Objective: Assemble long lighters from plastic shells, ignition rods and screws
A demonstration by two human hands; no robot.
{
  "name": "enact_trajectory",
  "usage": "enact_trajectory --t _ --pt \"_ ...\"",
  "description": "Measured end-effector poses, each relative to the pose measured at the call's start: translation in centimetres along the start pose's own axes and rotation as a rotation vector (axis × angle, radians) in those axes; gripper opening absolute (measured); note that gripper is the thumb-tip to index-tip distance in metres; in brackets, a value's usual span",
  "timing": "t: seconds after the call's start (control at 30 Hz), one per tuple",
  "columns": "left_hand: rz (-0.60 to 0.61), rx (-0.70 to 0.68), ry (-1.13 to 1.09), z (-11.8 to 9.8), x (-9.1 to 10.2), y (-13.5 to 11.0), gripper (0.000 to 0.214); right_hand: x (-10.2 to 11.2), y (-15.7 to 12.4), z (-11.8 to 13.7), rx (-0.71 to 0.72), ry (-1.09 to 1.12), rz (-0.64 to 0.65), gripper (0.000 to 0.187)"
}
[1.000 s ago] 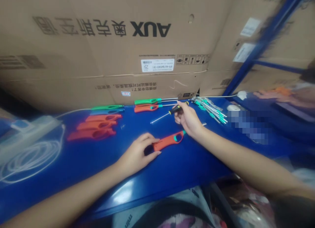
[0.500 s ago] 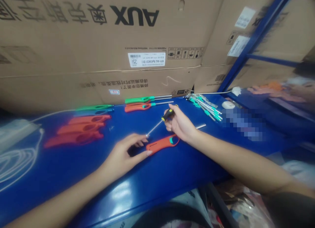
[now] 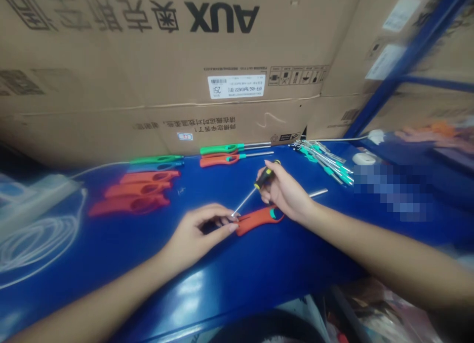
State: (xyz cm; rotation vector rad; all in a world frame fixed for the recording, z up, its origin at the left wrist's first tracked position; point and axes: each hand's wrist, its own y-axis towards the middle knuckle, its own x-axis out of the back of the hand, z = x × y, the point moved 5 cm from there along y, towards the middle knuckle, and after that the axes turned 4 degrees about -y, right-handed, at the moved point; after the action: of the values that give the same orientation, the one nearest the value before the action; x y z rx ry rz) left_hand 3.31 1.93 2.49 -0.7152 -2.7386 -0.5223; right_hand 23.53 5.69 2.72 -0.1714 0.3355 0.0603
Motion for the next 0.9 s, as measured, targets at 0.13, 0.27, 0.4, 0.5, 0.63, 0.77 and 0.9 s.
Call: enact_trajectory --t 0.13,0.27,0.4,0.5,0.63,0.77,0.9 --pt "-0.006 0.013 -0.039 0.43 0.04 -0.13 0.016 -0.05 -0.07 0.1 0.007 -0.025 -0.005 0.038" --pt "-0.003 0.037 -0.049 0.76 0.08 -0.16 0.016 -0.09 -0.12 0.03 0.007 -0.03 0.0 0.037" --pt "-0.02 0.048 -0.04 0.67 0.2 -0.09 0.015 -0.08 -0.12 -0.03 0.005 -0.01 -0.005 0.037" --pt "-0.039 0.057 -0.042 0.61 0.34 -0.12 0.013 -0.06 -0.15 -0.04 -0.006 0.01 -0.012 0.037" --pt "-0.048 0.066 -0.028 0.59 0.44 -0.27 0.014 -0.04 -0.12 -0.11 -0.019 0.007 -0.011 0.037" --pt "-0.038 0.058 -0.016 0.45 0.36 -0.32 0.014 -0.05 -0.08 -0.12 -0.013 0.009 -0.009 0.037" --pt "-0.031 0.069 -0.014 0.47 0.27 -0.19 0.016 -0.12 -0.14 -0.09 -0.011 0.004 -0.01 0.037"
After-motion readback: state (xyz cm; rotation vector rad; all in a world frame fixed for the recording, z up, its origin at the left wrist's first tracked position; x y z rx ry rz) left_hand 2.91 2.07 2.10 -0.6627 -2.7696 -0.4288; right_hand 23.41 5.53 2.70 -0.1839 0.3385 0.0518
